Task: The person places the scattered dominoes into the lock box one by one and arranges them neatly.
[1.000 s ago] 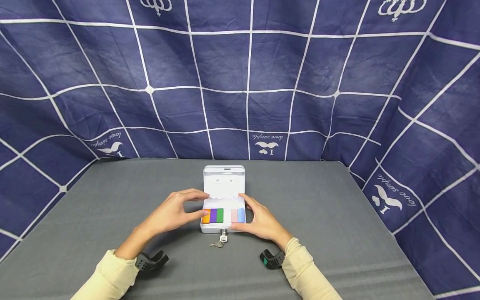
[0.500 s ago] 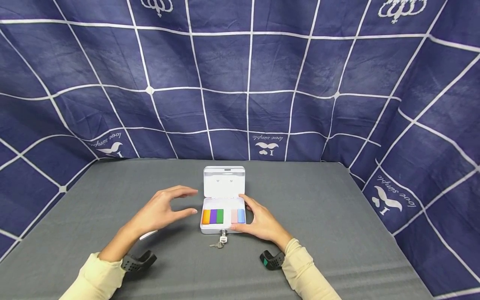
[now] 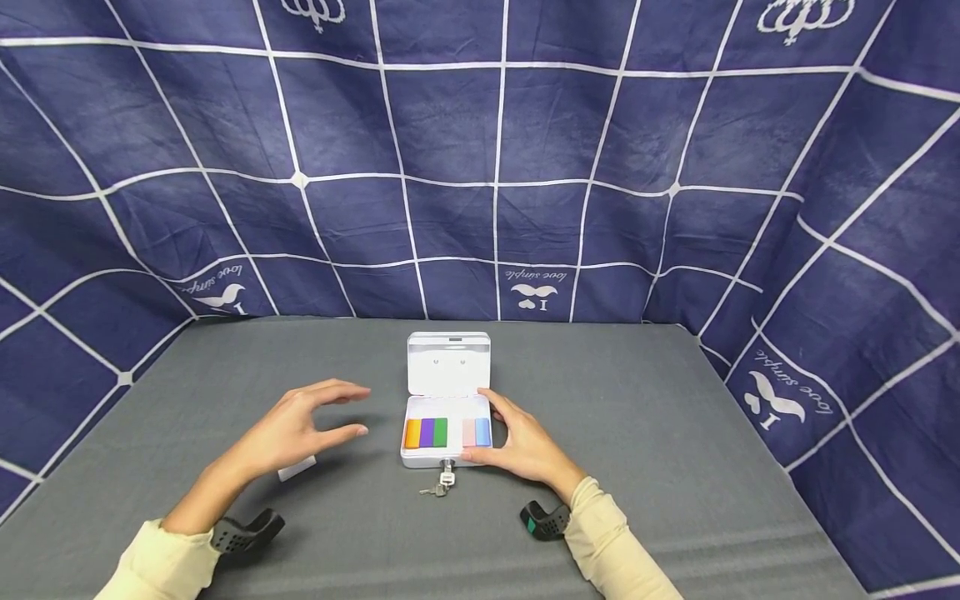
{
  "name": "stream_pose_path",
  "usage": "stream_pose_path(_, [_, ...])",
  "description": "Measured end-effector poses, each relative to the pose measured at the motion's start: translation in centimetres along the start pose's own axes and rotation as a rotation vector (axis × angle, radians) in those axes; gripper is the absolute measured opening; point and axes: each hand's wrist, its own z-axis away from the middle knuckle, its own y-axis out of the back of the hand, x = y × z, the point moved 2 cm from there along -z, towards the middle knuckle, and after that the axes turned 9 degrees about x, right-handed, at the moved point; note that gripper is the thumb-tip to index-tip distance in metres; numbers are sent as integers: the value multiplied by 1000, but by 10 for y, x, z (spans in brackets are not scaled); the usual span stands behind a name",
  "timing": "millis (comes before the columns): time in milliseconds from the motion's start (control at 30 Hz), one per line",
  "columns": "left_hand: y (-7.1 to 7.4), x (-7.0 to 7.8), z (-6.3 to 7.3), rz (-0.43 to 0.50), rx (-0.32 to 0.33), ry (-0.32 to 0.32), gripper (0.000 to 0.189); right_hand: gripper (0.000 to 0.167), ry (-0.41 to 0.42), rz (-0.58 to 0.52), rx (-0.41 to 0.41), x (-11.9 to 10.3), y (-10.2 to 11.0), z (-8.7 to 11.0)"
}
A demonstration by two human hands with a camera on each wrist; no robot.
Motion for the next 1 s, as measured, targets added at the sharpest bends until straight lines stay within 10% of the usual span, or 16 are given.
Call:
stream_pose_path(600, [11,-18,29,-57,100,-66,41,97,-2,-7,2,-2,0,1])
stream_pose_path(1000, [14,-27,44,-22,98,-3,34,97,-4,-1,6,-2,1,0])
